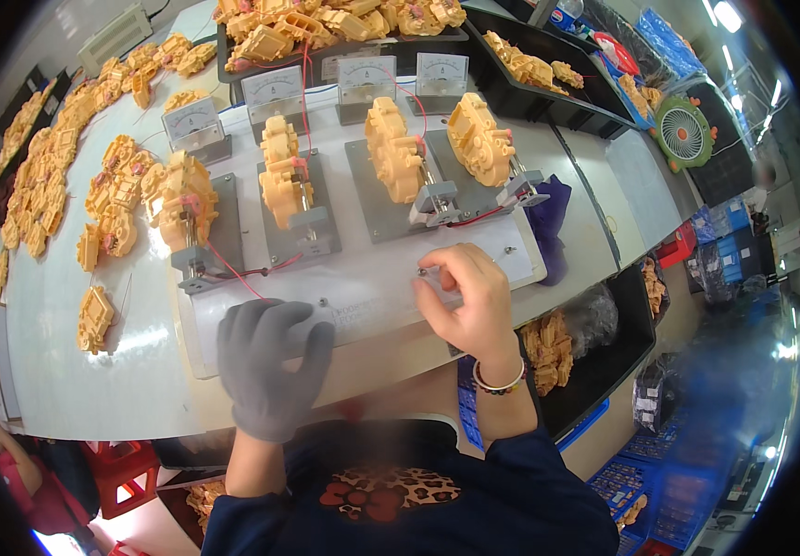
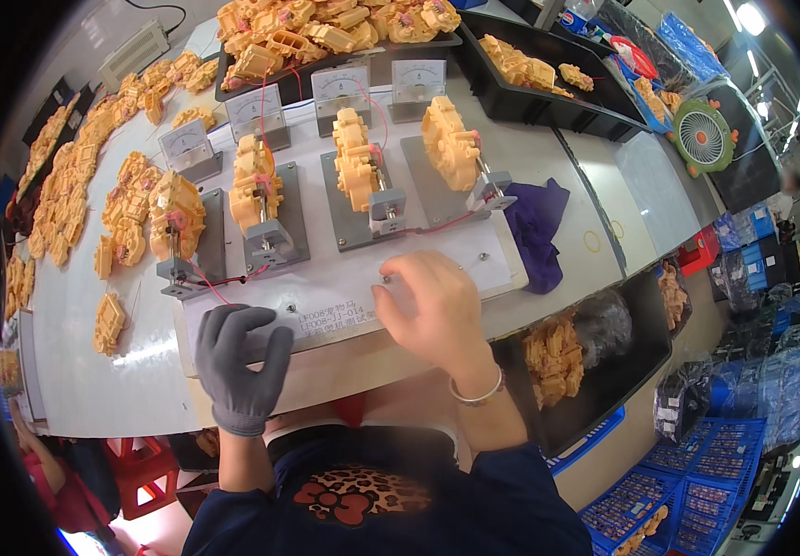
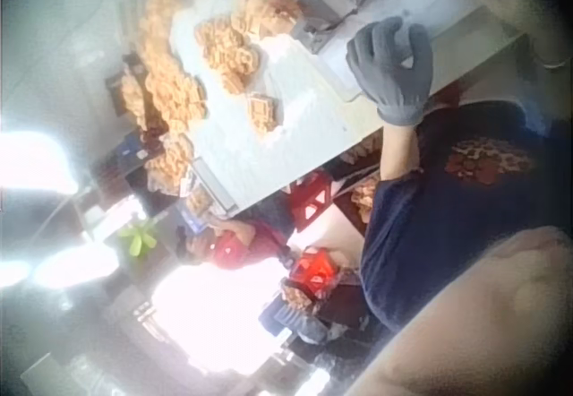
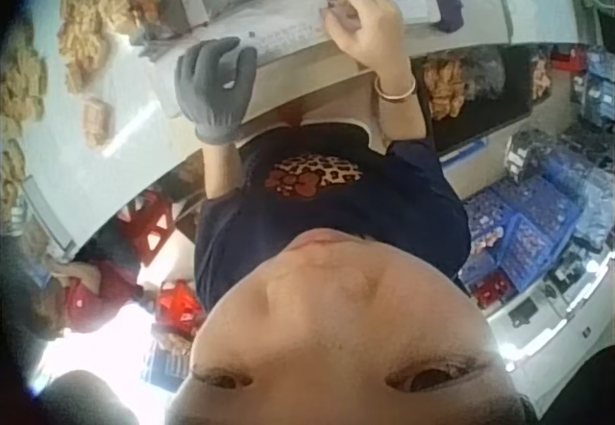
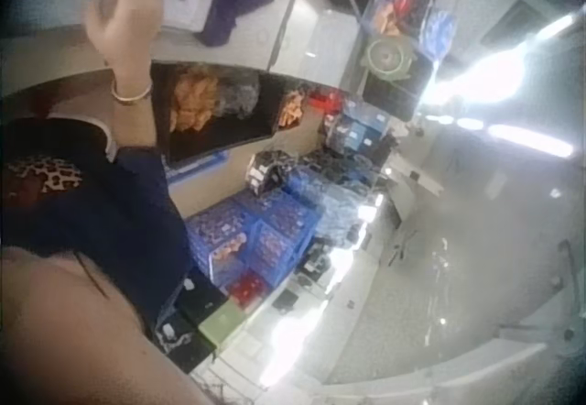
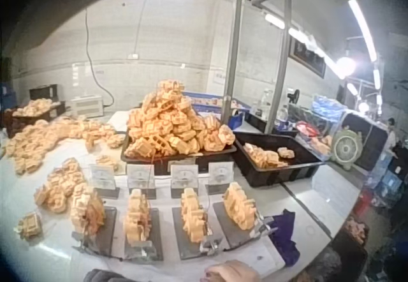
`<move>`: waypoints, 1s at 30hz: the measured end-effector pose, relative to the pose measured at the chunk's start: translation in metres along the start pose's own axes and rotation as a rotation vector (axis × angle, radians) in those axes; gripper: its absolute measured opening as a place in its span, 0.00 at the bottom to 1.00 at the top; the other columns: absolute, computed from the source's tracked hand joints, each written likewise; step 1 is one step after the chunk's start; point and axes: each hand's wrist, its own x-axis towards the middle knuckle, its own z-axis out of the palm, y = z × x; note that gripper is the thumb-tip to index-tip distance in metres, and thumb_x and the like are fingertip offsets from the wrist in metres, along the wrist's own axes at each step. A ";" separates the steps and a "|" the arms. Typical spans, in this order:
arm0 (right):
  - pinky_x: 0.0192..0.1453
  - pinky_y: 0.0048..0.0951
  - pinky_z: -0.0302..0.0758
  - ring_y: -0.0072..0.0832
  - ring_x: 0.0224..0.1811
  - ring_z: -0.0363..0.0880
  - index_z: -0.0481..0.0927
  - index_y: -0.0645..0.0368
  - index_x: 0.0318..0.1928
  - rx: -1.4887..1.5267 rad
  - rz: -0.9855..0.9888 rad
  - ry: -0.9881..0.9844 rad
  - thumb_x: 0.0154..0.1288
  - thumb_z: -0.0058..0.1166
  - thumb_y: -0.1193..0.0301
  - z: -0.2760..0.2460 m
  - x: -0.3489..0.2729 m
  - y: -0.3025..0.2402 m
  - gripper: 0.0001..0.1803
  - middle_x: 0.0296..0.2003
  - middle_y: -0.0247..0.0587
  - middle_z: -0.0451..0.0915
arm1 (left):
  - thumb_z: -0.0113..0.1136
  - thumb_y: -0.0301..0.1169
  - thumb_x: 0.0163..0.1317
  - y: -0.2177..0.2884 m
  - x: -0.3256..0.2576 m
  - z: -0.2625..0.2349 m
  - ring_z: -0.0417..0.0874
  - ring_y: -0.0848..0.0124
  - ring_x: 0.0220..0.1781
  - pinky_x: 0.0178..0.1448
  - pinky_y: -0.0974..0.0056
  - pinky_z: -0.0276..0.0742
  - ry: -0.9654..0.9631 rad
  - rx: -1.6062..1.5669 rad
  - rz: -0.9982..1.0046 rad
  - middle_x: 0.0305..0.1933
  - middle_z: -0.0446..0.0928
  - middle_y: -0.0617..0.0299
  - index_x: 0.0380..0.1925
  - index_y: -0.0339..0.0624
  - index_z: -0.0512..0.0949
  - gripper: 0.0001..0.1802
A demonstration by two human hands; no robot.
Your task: The recorder is mounting yellow plastic components onto a testing fixture at a workbench.
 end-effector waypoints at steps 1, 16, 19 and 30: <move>0.27 0.26 0.65 0.27 0.22 0.69 0.78 0.60 0.34 0.011 -0.015 -0.006 0.49 0.64 0.76 -0.003 0.000 0.000 0.10 0.21 0.36 0.71 | 0.68 0.28 0.47 -0.003 -0.002 -0.008 0.77 0.57 0.36 0.42 0.56 0.72 0.010 0.037 -0.030 0.31 0.77 0.59 0.30 0.44 0.79 0.09; 0.30 0.25 0.69 0.28 0.26 0.72 0.79 0.61 0.32 0.139 0.029 0.004 0.51 0.64 0.74 -0.016 0.012 0.015 0.08 0.26 0.38 0.76 | 0.65 0.27 0.48 -0.040 -0.015 -0.030 0.77 0.57 0.35 0.41 0.57 0.73 0.108 0.209 -0.240 0.32 0.77 0.56 0.28 0.43 0.79 0.06; 0.31 0.26 0.71 0.29 0.28 0.73 0.79 0.61 0.32 0.143 0.059 -0.013 0.51 0.64 0.73 -0.015 0.012 0.014 0.09 0.26 0.38 0.76 | 0.63 0.21 0.49 -0.026 -0.011 -0.029 0.77 0.62 0.34 0.41 0.64 0.73 0.153 0.210 -0.183 0.32 0.76 0.55 0.32 0.36 0.78 0.08; 0.31 0.29 0.71 0.32 0.27 0.73 0.78 0.62 0.32 0.075 0.086 -0.067 0.49 0.65 0.73 -0.015 0.014 0.010 0.11 0.27 0.40 0.75 | 0.57 0.25 0.58 0.000 0.046 0.000 0.74 0.74 0.37 0.40 0.70 0.72 -0.164 -1.132 -0.606 0.58 0.70 0.44 0.73 0.48 0.44 0.46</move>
